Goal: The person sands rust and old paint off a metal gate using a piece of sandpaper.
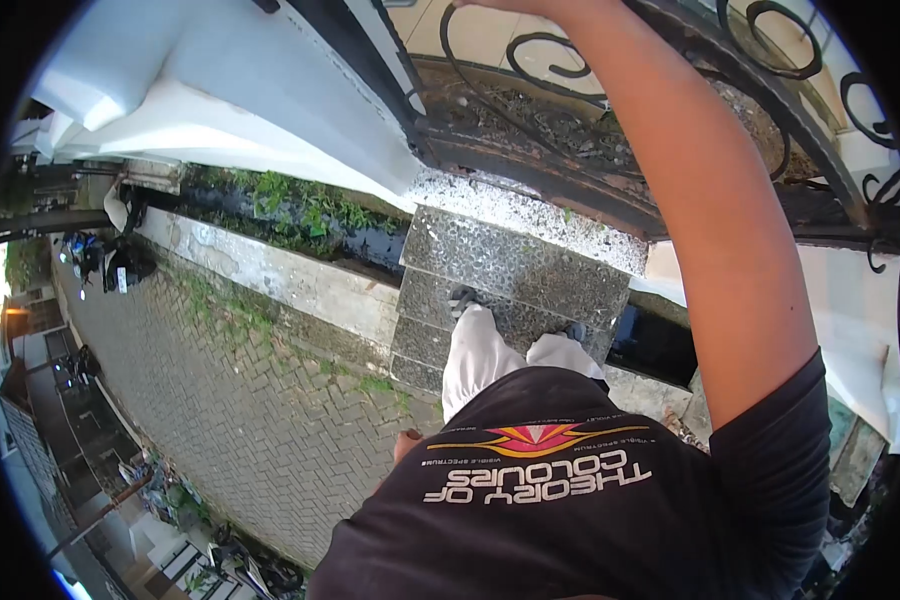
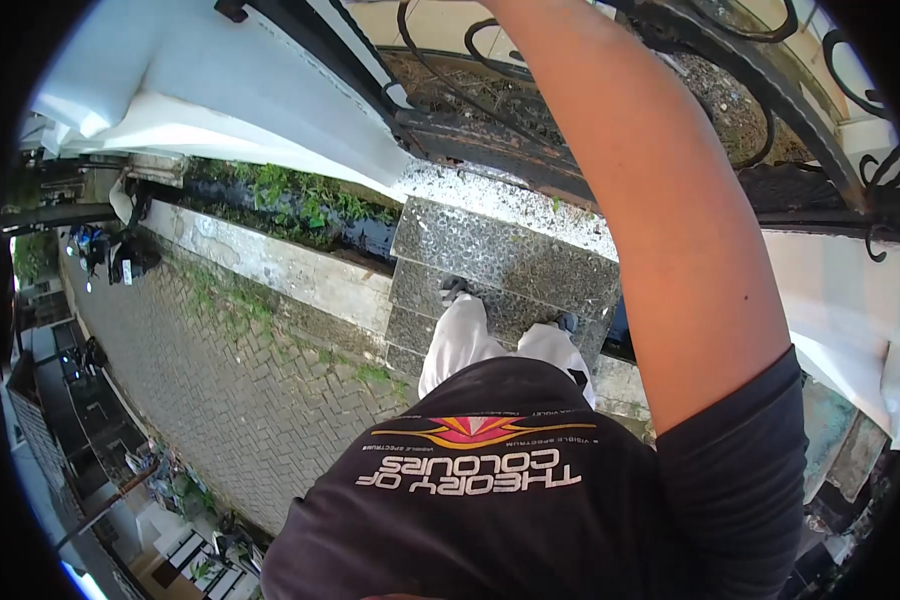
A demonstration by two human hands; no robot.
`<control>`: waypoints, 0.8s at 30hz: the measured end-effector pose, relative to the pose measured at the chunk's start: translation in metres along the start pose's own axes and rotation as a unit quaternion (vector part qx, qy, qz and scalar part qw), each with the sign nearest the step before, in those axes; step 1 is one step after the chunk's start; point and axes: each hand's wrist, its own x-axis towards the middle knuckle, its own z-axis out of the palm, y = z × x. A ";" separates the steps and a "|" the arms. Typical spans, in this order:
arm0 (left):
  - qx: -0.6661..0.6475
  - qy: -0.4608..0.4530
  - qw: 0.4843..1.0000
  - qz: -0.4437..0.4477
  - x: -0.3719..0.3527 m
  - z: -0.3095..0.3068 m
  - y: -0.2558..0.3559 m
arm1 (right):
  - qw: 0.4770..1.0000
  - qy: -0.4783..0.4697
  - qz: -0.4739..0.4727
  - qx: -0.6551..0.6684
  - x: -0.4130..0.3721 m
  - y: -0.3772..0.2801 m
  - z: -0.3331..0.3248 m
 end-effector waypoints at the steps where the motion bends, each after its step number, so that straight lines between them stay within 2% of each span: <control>1: 0.016 -0.039 0.998 0.041 0.011 -0.021 0.031 | 1.000 -0.012 0.005 -0.013 0.001 -0.001 -0.008; 2: 0.052 -0.048 0.993 0.092 0.027 -0.046 0.059 | 0.999 -0.031 0.007 -0.024 0.001 -0.003 -0.012; 3: 0.085 -0.032 0.988 0.127 0.073 -0.055 0.079 | 0.999 -0.041 0.014 -0.014 0.002 -0.005 -0.013; 4: 0.046 -0.023 0.985 0.162 0.080 -0.086 0.118 | 0.999 -0.042 0.019 -0.028 0.004 -0.006 -0.015; 5: 0.074 0.026 0.977 0.200 0.100 -0.109 0.155 | 0.996 -0.078 0.031 -0.025 0.008 -0.008 -0.019; 6: 0.060 0.043 0.977 0.199 0.111 -0.138 0.201 | 0.992 -0.114 0.040 -0.022 0.011 -0.010 -0.020; 7: 0.011 0.093 0.967 0.238 0.129 -0.157 0.236 | 0.987 0.087 -0.042 -0.128 0.009 0.008 0.032; 8: 0.015 0.118 0.953 0.277 0.100 -0.191 0.283 | 0.985 0.092 -0.045 -0.139 0.009 0.006 0.031; 10: 0.030 0.159 0.915 0.370 0.111 -0.222 0.353 | 0.993 -0.073 0.038 -0.084 0.010 -0.002 0.017; 12: -0.044 0.113 0.887 0.445 0.057 -0.257 0.416 | 0.992 -0.064 0.067 -0.089 0.009 -0.001 0.018; 14: -0.259 -0.004 0.773 0.579 0.034 -0.260 0.470 | 0.998 -0.014 0.013 -0.061 0.006 0.001 0.022; 16: -0.361 -0.180 0.730 0.552 -0.050 -0.272 0.487 | 0.990 0.139 -0.013 -0.036 -0.012 -0.012 0.020; 18: -0.407 -0.306 0.629 0.587 -0.132 -0.268 0.478 | 0.980 0.193 0.008 0.046 -0.049 -0.041 0.014; 20: -0.435 -0.347 0.597 0.578 -0.163 -0.247 0.467 | 0.973 0.142 0.070 0.168 -0.105 -0.071 0.002; 21: -0.424 -0.383 0.573 0.588 -0.178 -0.234 0.463 | 0.940 0.090 0.118 0.308 -0.132 -0.085 0.000; 22: -0.415 -0.417 0.548 0.595 -0.193 -0.223 0.460 | 0.882 0.038 0.160 0.442 -0.159 -0.093 0.002; 23: -0.369 -0.427 0.560 0.607 -0.198 -0.211 0.460 | 0.837 -0.039 0.172 0.518 -0.186 -0.095 0.007; 24: -0.394 -0.443 0.556 0.583 -0.219 -0.201 0.456 | 0.778 -0.115 0.181 0.590 -0.212 -0.096 0.012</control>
